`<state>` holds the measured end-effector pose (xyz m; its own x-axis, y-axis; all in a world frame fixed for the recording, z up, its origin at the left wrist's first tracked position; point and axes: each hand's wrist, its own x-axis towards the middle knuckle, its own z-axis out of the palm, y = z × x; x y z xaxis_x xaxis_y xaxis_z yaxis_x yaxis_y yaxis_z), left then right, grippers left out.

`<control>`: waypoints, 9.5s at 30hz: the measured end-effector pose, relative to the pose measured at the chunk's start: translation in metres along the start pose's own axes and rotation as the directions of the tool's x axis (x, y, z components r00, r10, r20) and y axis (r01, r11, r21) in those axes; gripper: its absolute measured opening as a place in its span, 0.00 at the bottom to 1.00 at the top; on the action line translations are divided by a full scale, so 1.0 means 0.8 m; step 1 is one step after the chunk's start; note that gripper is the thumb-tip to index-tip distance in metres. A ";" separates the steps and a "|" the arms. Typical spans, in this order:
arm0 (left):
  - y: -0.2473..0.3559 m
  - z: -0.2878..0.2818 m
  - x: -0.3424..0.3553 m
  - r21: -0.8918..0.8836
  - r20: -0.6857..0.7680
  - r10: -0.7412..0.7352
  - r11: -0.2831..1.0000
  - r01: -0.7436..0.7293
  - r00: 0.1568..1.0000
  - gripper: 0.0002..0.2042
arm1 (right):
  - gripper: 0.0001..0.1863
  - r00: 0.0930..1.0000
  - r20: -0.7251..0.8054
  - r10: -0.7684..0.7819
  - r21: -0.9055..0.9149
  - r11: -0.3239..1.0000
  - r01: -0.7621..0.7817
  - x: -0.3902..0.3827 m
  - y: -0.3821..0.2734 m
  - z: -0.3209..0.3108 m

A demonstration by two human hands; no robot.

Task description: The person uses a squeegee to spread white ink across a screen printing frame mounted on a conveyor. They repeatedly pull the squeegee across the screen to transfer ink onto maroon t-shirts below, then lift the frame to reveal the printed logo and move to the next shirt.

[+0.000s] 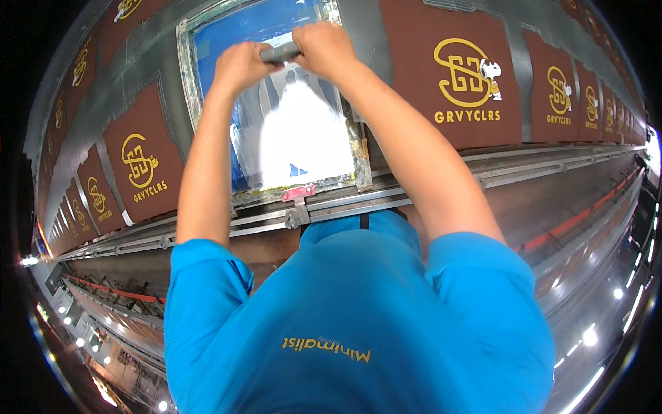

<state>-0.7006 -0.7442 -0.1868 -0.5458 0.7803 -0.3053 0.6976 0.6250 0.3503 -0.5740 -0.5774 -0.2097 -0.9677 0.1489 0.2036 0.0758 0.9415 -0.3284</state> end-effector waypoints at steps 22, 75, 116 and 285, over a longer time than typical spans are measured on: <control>0.030 0.014 -0.126 -0.136 0.276 0.215 0.974 -0.183 0.937 0.20 | 0.20 0.550 0.124 0.826 0.465 0.441 -0.768 -0.133 -0.013 0.018; -0.611 -0.131 -0.214 -0.213 0.060 0.154 0.967 -0.138 0.986 0.16 | 0.21 0.535 0.162 0.829 0.522 0.388 -0.760 0.117 -0.534 0.305; -0.547 -0.021 -0.420 -0.155 -0.153 0.097 0.980 -0.121 0.983 0.22 | 0.21 0.999 -0.009 0.046 0.032 0.998 -0.046 0.040 -0.630 0.281; -1.711 -0.280 -0.873 -0.137 -0.004 0.235 0.963 -0.233 0.972 0.17 | 0.22 0.518 0.156 0.841 0.615 0.328 -0.718 0.600 -1.589 0.830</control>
<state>-1.3783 -2.1395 -0.2551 -0.3687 0.9054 -0.2107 0.7353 0.4227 0.5297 -1.2949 -1.9034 -0.3071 -0.4751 0.8217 -0.3147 0.5713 0.0161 -0.8206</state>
